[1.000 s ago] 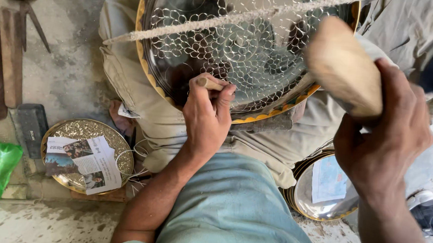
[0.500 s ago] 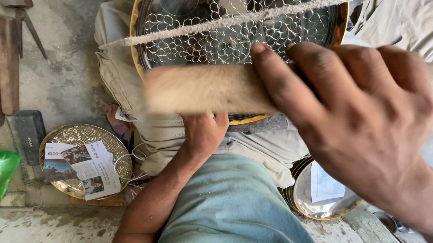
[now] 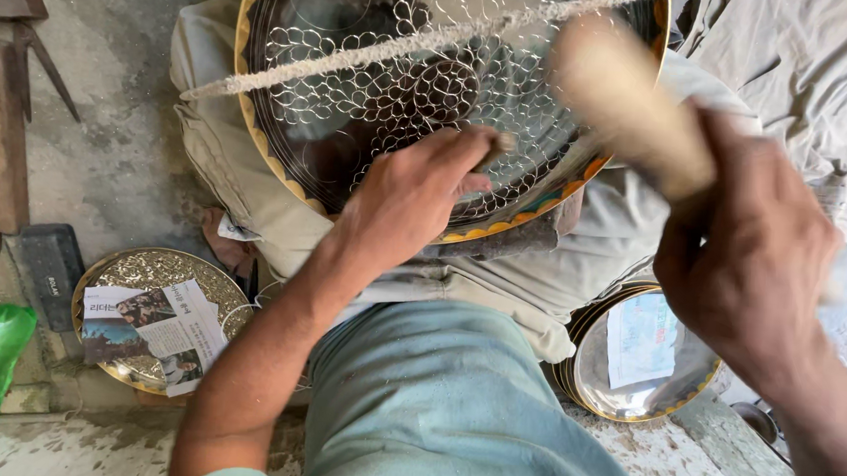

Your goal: The person sits on the floor and uses a wooden mallet to hammer a small metal punch against a brass tray, creating a repeating dimpled pattern. The tray is held steady on the lap and the person repeatedly strikes the punch to form the decorative texture.

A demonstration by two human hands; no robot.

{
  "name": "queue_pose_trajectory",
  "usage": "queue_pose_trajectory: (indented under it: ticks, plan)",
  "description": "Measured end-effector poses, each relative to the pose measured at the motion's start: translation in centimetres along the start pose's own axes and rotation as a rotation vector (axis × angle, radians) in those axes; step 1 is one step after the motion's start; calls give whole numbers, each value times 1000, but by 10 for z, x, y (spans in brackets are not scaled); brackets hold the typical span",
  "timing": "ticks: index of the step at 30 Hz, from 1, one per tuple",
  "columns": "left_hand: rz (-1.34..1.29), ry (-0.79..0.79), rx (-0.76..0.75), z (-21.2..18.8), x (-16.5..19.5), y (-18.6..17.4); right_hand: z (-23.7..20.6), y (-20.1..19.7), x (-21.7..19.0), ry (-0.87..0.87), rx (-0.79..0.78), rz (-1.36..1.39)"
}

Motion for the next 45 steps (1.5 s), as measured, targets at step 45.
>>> queue_pose_trajectory:
  ticks: [45]
  plan:
    - [130,-242,536,-55,-1,-3,57,-30,-108,-452,-141,-542]
Point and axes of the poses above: each hand's wrist, its own z-axis towards the middle knuckle, its own y-axis out of the palm, x = y × z, the point moved 6 cm from there along z, towards the middle knuckle, and after that the axes turned 9 degrees about z, right-handed, at the moved point
